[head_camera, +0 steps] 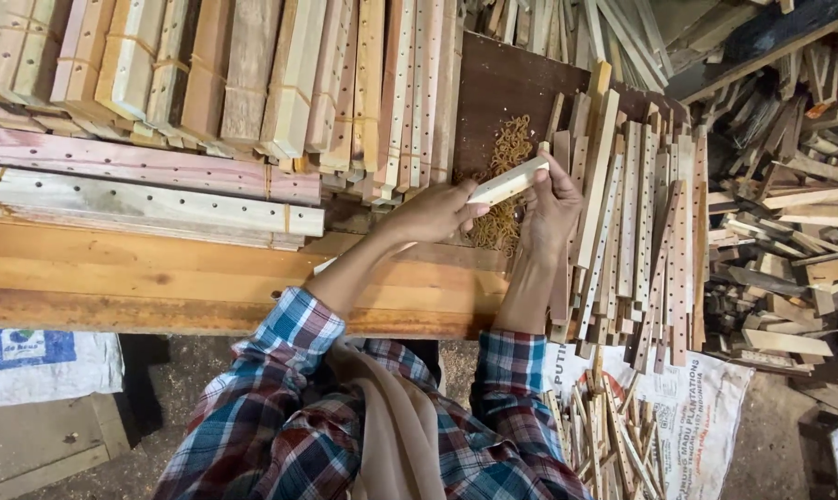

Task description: The person picks up small wooden slats with pre-drilled holes, aligns them with other slats, and secures them together using rubber bands. The person repeats this process multiple times, stacking the assembled units on the workbench.

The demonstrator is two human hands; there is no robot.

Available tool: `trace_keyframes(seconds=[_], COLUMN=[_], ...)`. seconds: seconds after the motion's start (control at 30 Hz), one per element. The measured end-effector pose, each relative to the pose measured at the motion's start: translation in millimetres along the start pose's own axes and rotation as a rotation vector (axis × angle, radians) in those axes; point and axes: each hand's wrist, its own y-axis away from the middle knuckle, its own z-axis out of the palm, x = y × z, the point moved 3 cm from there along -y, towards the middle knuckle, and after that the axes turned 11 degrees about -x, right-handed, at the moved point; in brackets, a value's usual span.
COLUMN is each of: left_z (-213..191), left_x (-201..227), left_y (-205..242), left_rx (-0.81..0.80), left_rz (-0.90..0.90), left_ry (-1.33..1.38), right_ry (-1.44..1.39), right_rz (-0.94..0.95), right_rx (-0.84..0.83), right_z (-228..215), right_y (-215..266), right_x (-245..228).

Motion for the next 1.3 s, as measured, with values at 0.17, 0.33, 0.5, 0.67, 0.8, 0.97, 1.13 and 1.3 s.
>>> trace_keyframes(seconds=[0.17, 0.33, 0.5, 0.67, 0.8, 0.97, 1.13, 1.3], left_z=[-8.1, -11.6, -12.0, -8.6, 0.6, 2.2, 0.6, 2.3], left_x=[5.3, 6.0, 2.0, -0.4, -4.7, 26.8, 30.3, 64.9], left_y=[4.4, 6.5, 4.3, 4.8, -7.6, 5.1, 10.8, 21.3], left_rx=[0.018, 0.051, 0.077, 0.078, 0.125, 0.238, 0.249, 0.308], left_rz=[0.048, 0.054, 0.065, 0.048, 0.062, 0.041, -0.006, -0.044], left_ry=[-0.028, -0.023, 0.012, -0.004, -0.087, -0.192, -0.172, -0.008], right_ry=[0.131, 0.078, 0.95, 1.19, 1.246, 0.924, 0.604, -0.201], right_rz=[-0.005, 0.049, 0.137, 0.277, 0.219, 0.119, 0.159, 0.16], right_rx=[0.025, 0.03, -0.237, -0.392, -0.383, -0.431, -0.429, -0.239], right_z=[-1.3, 53.1, 26.2, 37.2, 28.7, 75.6, 78.8, 52.4], right_y=[-8.6, -5.2, 1.1, 11.6, 14.8, 30.1, 42.1, 61.8], right_x=[3.3, -33.7, 22.9, 44.4, 12.0, -75.0, -77.2, -28.6])
